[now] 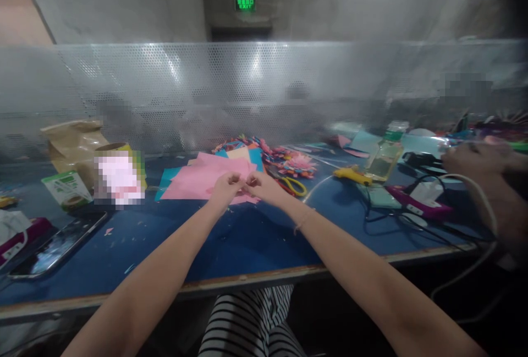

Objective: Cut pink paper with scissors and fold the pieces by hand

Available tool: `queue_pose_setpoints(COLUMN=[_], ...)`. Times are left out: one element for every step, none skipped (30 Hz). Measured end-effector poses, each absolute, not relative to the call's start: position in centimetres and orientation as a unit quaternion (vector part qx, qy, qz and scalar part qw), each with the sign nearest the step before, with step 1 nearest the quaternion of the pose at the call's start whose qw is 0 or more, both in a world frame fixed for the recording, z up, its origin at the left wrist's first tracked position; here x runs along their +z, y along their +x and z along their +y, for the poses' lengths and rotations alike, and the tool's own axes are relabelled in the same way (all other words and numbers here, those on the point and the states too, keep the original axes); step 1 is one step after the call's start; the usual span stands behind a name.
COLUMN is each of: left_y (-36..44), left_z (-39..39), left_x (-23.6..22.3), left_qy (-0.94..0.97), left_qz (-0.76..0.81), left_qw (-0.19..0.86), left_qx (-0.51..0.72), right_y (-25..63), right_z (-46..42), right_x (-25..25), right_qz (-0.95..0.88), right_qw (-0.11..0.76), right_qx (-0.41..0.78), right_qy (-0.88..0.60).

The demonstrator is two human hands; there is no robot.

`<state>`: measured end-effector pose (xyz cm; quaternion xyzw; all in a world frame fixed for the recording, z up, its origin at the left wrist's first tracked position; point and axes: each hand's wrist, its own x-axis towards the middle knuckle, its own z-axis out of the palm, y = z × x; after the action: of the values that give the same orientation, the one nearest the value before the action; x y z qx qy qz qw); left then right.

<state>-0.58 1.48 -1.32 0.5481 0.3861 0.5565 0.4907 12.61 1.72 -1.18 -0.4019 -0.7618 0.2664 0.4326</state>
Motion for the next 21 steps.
queue_pose_setpoints(left_y=[-0.58,-0.59,-0.62,-0.65,-0.70,-0.74,-0.79,-0.84,-0.89,-0.93,-0.97,-1.02,-1.06,-1.11,-1.15,-1.19,-1.22,-1.25,-1.27,-1.27,-1.27], left_z=[1.50,1.52,1.54,1.56,1.58,1.60,1.63,1.66,1.69,1.73,1.78,1.83,1.89,1.94,2.00,2.05,2.09,2.13,2.17,2.19,2.20], left_x=[-1.33,-1.32,-1.29,-1.26,-1.22,-1.19,-1.17,-1.17,-1.18,-1.20,-1.21,-1.23,-1.23,-1.21,-1.19,-1.17,-1.14,-1.13,-1.12,-1.12,-1.13], left_qy=[0.543,0.536,0.528,0.519,0.512,0.509,0.509,0.512,0.515,0.518,0.517,0.513,0.507,0.501,0.498,0.497,0.496,0.498,0.499,0.497,0.499], left_qz=[0.385,0.384,0.383,0.383,0.383,0.382,0.381,0.379,0.378,0.377,0.379,0.384,0.391,0.397,0.401,0.403,0.405,0.405,0.405,0.407,0.408], left_qw=[0.495,0.499,0.505,0.510,0.515,0.518,0.522,0.524,0.526,0.526,0.525,0.522,0.517,0.512,0.509,0.507,0.504,0.501,0.499,0.493,0.491], left_qx=[0.559,0.562,0.565,0.569,0.572,0.571,0.569,0.565,0.562,0.559,0.559,0.563,0.569,0.574,0.577,0.578,0.580,0.581,0.582,0.587,0.586], right_y=[12.58,12.58,12.60,12.63,12.66,12.68,12.68,12.67,12.66,12.64,12.62,12.62,12.64,12.66,12.70,12.74,12.79,12.84,12.89,12.93,12.98], right_z=[1.87,2.05,2.23,2.41,2.55,2.65,2.70,2.69,2.66,2.59,2.53,2.47,2.43,2.41,2.41,2.43,2.47,2.52,2.59,2.68,2.81], right_x=[-1.34,-1.51,-1.66,-1.78,-1.86,-1.88,-1.85,-1.76,-1.64,-1.49,-1.33,-1.18,-1.06,-0.97,-0.92,-0.92,-0.95,-1.01,-1.10,-1.23,-1.37], right_qz=[-0.764,-0.765,-0.763,-0.759,-0.751,-0.739,-0.724,-0.705,-0.684,-0.663,-0.644,-0.629,-0.618,-0.610,-0.605,-0.601,-0.598,-0.599,-0.601,-0.605,-0.609], right_qw=[0.430,0.426,0.423,0.420,0.419,0.421,0.425,0.432,0.442,0.454,0.466,0.478,0.489,0.499,0.504,0.507,0.507,0.507,0.506,0.507,0.510], right_qx=[0.268,0.272,0.280,0.294,0.315,0.340,0.368,0.396,0.423,0.444,0.458,0.465,0.464,0.458,0.451,0.445,0.442,0.439,0.435,0.431,0.426], right_qy=[-0.400,-0.400,-0.400,-0.401,-0.401,-0.401,-0.400,-0.399,-0.398,-0.397,-0.397,-0.400,-0.405,-0.412,-0.420,-0.429,-0.435,-0.438,-0.439,-0.438,-0.433])
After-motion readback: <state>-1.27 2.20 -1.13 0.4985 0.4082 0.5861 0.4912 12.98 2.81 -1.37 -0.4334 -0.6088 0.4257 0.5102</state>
